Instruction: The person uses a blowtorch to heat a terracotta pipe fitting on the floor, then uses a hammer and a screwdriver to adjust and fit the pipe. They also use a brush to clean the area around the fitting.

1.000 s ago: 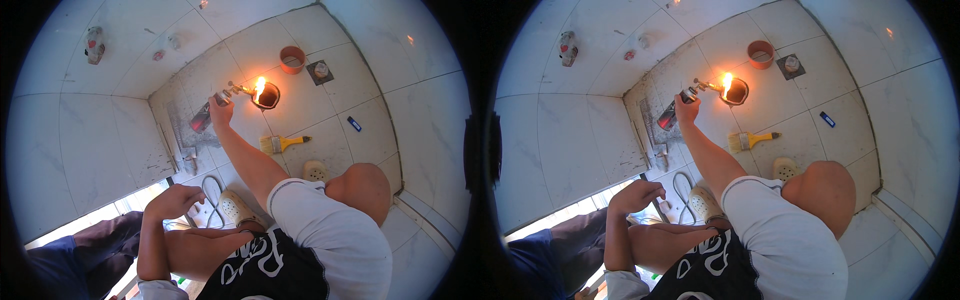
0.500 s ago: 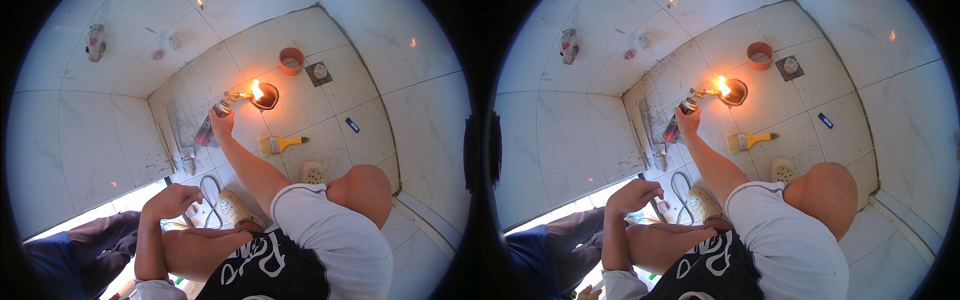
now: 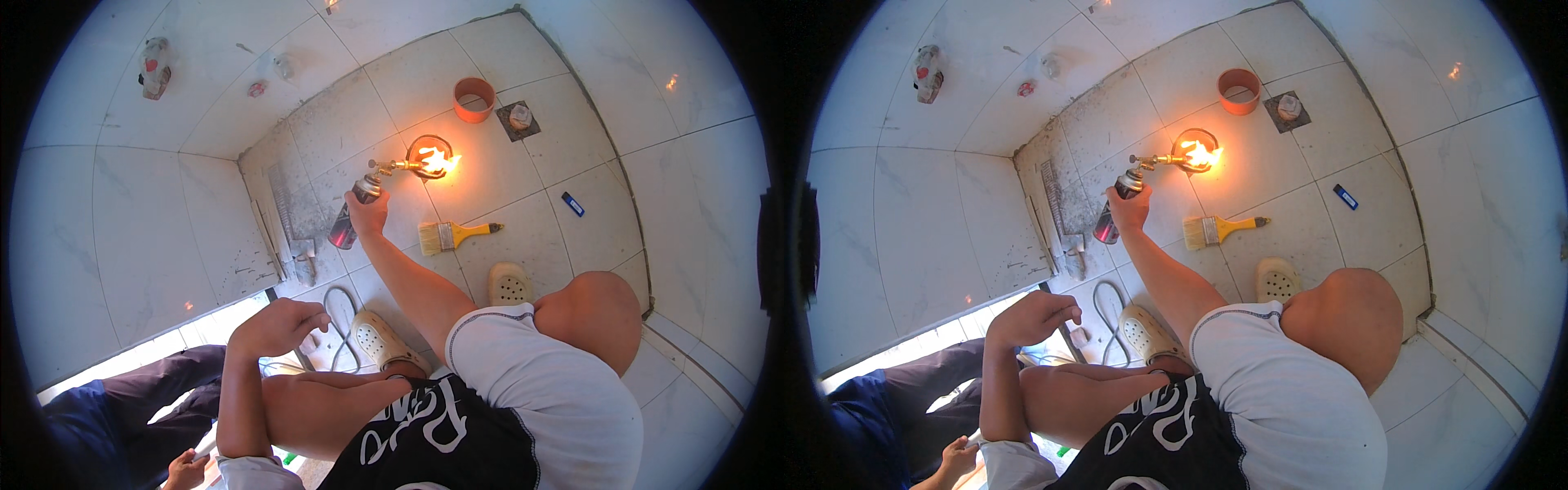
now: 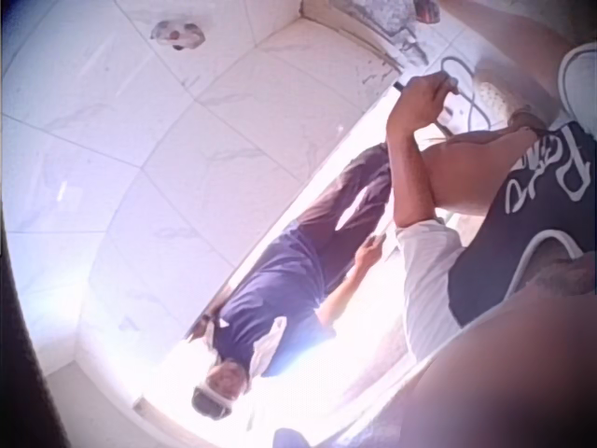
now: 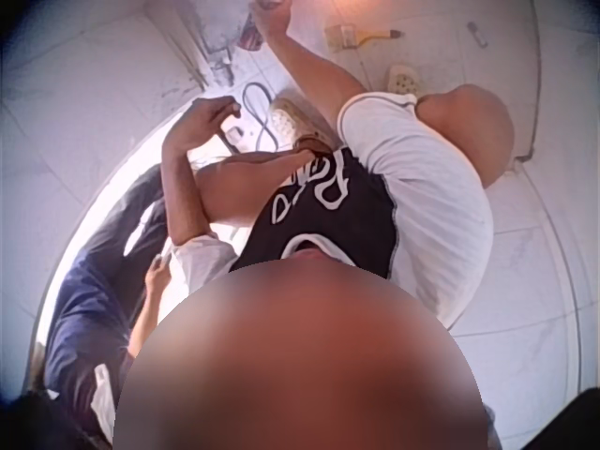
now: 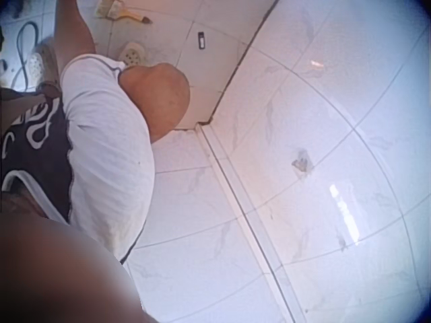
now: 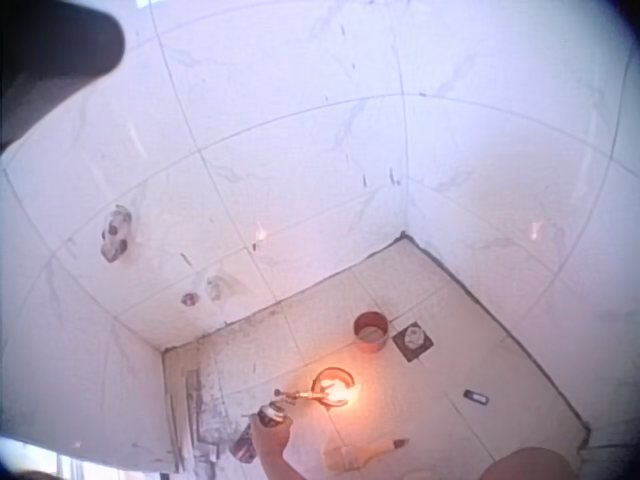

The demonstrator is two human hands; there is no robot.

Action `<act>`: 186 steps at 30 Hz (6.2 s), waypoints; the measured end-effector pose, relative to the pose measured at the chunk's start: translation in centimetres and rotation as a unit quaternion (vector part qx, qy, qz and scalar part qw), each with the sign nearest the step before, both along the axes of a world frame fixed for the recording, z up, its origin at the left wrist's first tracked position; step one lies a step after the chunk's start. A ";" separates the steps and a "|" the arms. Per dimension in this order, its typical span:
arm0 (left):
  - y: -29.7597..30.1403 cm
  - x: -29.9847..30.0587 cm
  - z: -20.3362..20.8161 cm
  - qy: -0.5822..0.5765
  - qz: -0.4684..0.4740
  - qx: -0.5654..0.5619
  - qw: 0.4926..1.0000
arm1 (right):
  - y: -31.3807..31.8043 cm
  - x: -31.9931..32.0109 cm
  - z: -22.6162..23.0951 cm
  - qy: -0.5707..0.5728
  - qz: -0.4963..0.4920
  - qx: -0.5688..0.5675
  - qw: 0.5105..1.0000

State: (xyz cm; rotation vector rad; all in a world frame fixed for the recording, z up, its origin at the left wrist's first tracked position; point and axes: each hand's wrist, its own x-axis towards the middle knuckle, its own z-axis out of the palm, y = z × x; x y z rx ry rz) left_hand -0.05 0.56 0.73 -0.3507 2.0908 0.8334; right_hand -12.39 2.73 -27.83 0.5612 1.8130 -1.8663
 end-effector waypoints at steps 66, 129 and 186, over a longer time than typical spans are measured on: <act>-1.1 1.3 2.2 0.063 0.102 -0.065 0.991 | 4.1 -3.0 -2.0 0.047 0.089 0.161 0.982; -1.5 0.8 1.3 0.044 0.051 -0.009 0.998 | 6.5 -1.3 -0.9 0.063 -0.008 -0.031 0.998; -1.6 0.7 0.8 0.023 0.056 0.013 0.998 | 7.2 1.7 -3.3 0.034 -0.089 -0.140 0.986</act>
